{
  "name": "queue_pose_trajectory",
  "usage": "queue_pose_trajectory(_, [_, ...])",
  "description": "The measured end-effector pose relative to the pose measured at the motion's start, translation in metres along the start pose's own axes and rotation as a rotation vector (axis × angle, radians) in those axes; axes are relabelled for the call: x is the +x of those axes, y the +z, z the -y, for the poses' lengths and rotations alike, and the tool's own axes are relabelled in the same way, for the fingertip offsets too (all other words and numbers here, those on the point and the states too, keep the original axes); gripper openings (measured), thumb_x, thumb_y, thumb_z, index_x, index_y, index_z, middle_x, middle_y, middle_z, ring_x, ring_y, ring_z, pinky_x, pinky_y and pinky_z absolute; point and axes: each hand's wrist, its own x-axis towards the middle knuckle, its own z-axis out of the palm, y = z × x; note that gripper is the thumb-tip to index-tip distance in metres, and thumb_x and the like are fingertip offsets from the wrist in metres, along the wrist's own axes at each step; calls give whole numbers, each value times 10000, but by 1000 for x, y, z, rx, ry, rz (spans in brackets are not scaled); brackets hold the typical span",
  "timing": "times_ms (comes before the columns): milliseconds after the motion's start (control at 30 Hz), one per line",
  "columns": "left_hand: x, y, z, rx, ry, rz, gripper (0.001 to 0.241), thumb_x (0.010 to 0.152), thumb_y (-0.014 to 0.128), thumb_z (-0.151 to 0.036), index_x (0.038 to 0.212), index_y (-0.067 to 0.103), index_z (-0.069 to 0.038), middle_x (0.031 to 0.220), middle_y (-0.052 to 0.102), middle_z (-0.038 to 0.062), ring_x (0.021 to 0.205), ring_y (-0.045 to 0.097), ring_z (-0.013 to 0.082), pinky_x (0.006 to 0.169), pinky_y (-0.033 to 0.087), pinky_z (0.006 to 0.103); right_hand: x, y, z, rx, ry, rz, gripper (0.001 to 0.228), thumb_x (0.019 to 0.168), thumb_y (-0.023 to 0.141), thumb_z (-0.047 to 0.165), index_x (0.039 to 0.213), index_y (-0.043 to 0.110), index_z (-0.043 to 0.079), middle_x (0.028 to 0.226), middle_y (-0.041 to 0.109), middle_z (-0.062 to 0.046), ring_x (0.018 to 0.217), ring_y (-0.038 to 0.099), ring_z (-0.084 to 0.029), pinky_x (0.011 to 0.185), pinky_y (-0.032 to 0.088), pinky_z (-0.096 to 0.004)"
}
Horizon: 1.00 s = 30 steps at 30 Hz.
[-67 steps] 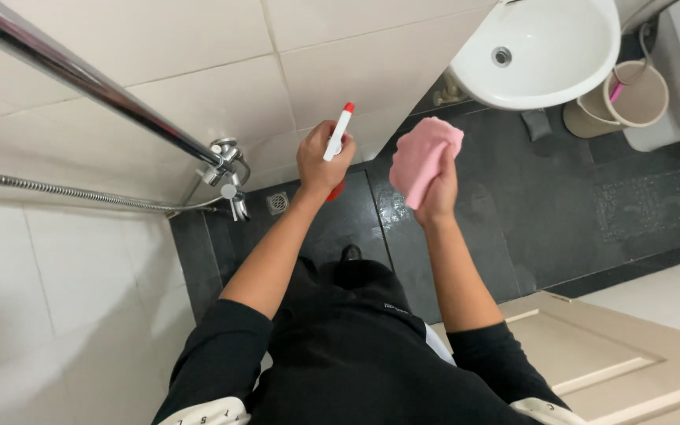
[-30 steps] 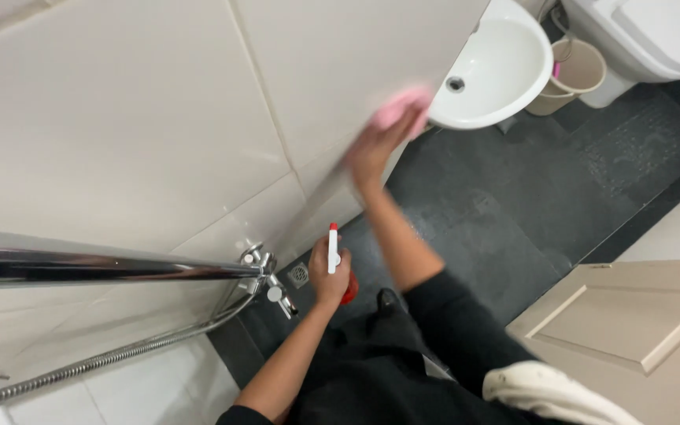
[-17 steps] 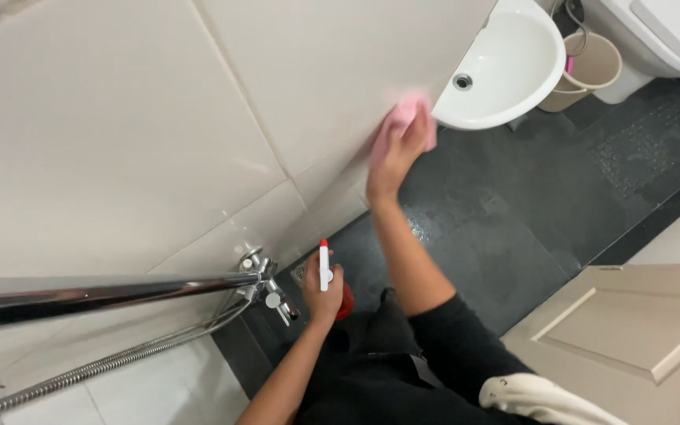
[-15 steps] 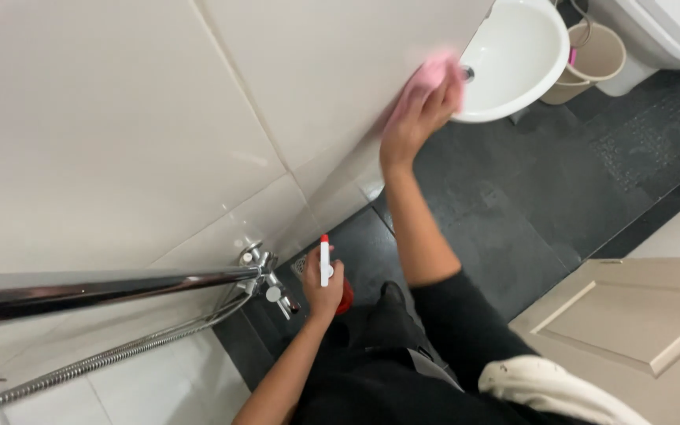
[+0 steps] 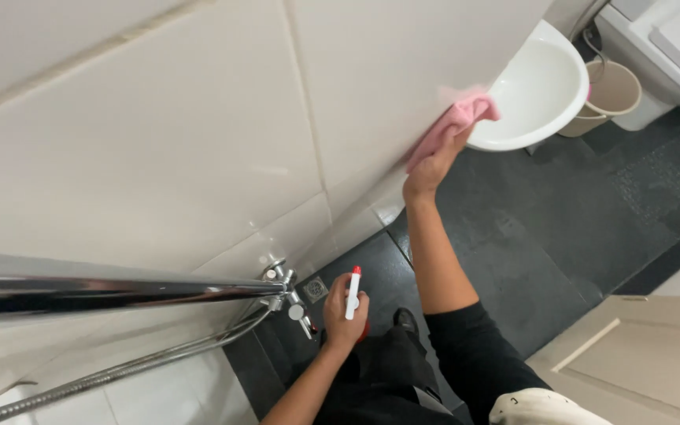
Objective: The person sprays a cleaning solution from a red bottle onto the white tiled shower walls and wipes them with a pink cloth. They repeatedly spray and wipe different sections of the wall, including around the shower hose and fixtures, and occasionally fold the cloth to use a clean side.
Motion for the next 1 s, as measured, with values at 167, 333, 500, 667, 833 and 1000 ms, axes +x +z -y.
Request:
queue_pose_trajectory(167, [-1,-6,-2,-23,14,-18,377,812,672,-77,1185,636,-42,1069,700,149,839,711,323,729,556,418,-50,-4,-79,-420,-119,-367,511,1127,278,371,1590,245,156,1730,172,-67,1614,169,-267,1315,166,-400])
queue_pose_trajectory(333, [3,-12,15,-16,-40,-25,400,798,689,-93,1194,648,-65,951,710,167,856,709,354,760,557,433,-112,81,26,164,699,-413,655,1077,268,497,1602,254,107,1612,130,-254,1455,155,-453,1151,151,-568])
queue_pose_trajectory(500, [-6,-20,15,-40,-60,9,416,800,693,-90,1210,628,-56,907,695,182,816,699,355,754,554,433,-148,57,-9,-429,-276,156,687,1146,330,576,1699,208,188,1811,-2,-125,1703,14,-303,1395,73,-455])
queue_pose_trajectory(667, [-8,-19,20,-93,74,-18,438,790,675,-50,1222,609,-60,1055,715,168,817,707,311,734,565,415,-154,-7,-83,-654,-192,158,851,1110,274,624,1685,-69,98,1755,-142,-231,1641,-64,-301,1332,41,-446])
queue_pose_trajectory(833, [-13,-31,5,-123,-170,112,442,838,696,-107,1270,602,-93,1005,715,141,769,724,274,718,578,394,-84,-45,-141,-55,369,-189,753,1094,350,551,1626,181,46,1675,271,-259,1510,325,-341,1248,228,-468])
queue_pose_trajectory(1000, [-15,-16,14,-146,-100,98,490,842,694,-85,1324,605,-83,1007,714,129,816,715,274,759,569,397,-97,47,-12,-418,-288,66,646,1187,422,437,1661,145,96,1732,101,-174,1621,86,-271,1385,42,-426])
